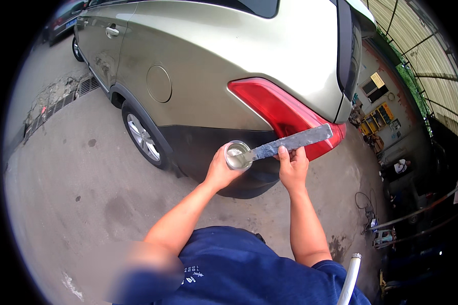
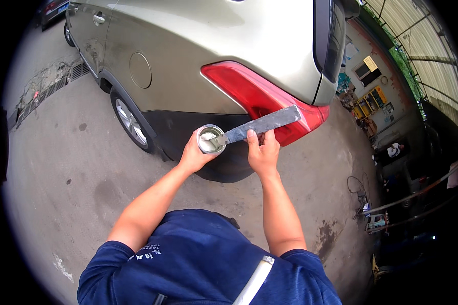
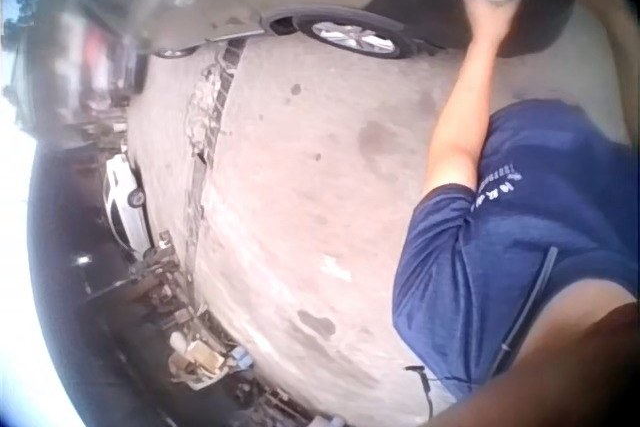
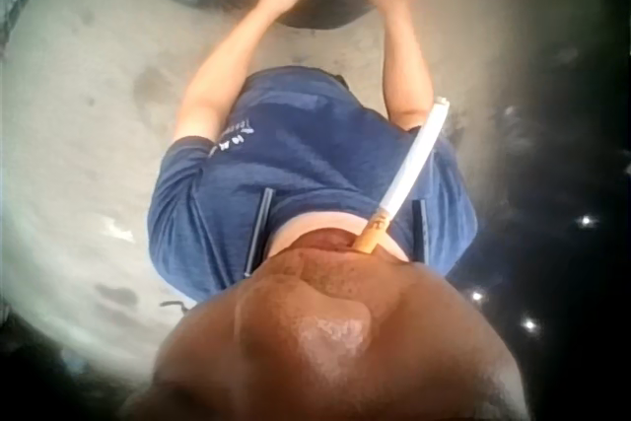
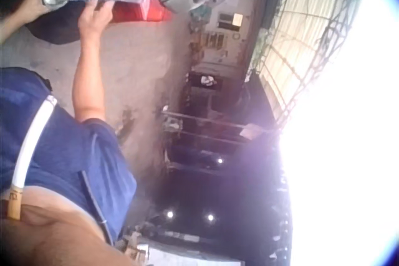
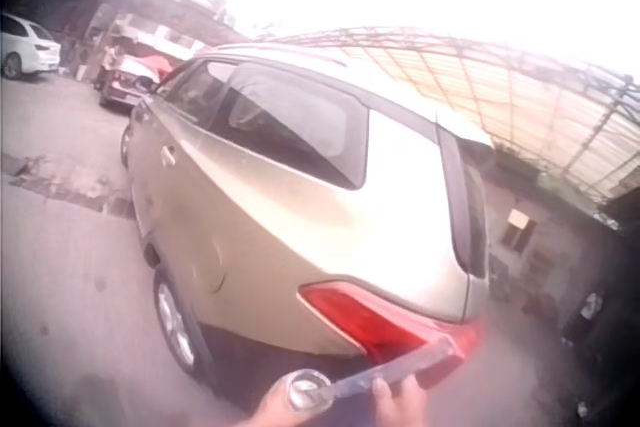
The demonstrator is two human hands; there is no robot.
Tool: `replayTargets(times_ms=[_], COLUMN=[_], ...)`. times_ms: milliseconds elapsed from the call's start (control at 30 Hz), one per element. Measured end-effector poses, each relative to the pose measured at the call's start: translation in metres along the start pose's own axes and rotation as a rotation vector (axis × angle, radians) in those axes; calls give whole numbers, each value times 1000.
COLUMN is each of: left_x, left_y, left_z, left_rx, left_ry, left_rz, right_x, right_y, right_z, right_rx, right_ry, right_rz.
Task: The person holds a small metal container and a putty knife, applying a white substance to the rear bumper of a beige SUV. They then walk into a workshop, interact with another person, and place the tools on a shelf before picking up a spray gun.
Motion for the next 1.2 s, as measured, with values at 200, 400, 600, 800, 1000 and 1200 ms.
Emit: replayTargets(times_ms=[200, 400, 600, 800, 1000, 1200], left_x=[6, 13, 38, 42, 24, 18], left_y=[-3, 13, 48, 78, 86, 83], left_z=[-3, 0, 3, 18, 34, 31], left_rx=[34, 25, 57, -81, -146, -154], left_ry=[-73, -86, -167, -154, -206, -192], left_rz=[22, 71, 192, 345, 466, 529], right_x=[-7, -17, -14, -36, -45, -39], right_y=[-9, -12, -27, -64, -83, -84], right_z=[-8, 18, 42, 38, 23, 17], right_rx=[-191, -159, -245, -322, -395, -402], right_ry=[104, -72, 3, -7, 2, 3], right_rz=[21, -160, -269, -230, -224, -226])
Point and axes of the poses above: each hand's wrist, its own x-axis away from the middle knuckle, its own y-axis out of the palm, z = x × y, the point moved 3 cm from there along -x, towards the middle knuckle, and after that the axes turned 13 degrees about y, right-handed, at the moved point
